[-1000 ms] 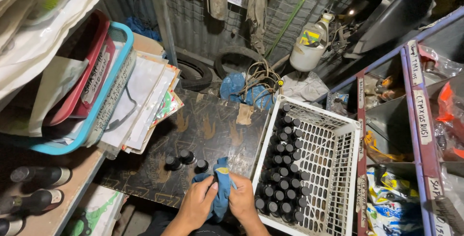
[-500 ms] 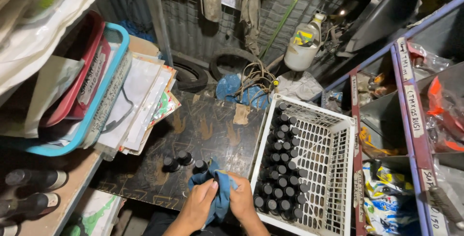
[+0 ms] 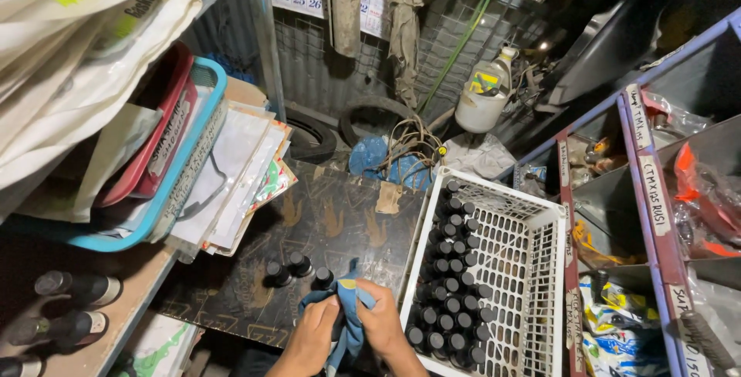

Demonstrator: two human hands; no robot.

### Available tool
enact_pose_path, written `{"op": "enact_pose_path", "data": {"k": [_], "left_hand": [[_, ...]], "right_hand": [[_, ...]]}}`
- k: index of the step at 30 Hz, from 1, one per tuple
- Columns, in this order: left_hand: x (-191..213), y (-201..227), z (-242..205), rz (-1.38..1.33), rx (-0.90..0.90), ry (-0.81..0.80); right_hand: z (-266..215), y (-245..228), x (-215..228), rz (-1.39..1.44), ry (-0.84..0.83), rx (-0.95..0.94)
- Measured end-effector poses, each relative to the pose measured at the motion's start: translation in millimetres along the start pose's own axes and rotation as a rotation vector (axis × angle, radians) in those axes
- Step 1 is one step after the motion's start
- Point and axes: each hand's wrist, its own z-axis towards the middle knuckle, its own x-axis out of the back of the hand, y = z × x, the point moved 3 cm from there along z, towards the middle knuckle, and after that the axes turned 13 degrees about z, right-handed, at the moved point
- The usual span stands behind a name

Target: Cleaning several small black cylindrical motorcycle parts using a blue cloth in a workshop setting.

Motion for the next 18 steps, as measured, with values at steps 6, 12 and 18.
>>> {"op": "enact_pose_path", "data": {"k": [6,12,18], "left_hand": [[9.0,18.3,-2.6,-0.048,-0.042,-0.04],[1.6,-1.6,-2.1,-0.084,0.019,-0.117],[16.5,35.0,-14.3,-0.086,-0.032,-0.11]], "right_hand": [[1.5,-17.6,-7.2,-0.109,-0.063,0.119],[-2.4,-24.6,-12.3,-0.117,-0.113,0.063],[-6.8,-30.4,-15.5,0.004,-0.093,-0.044]]}}
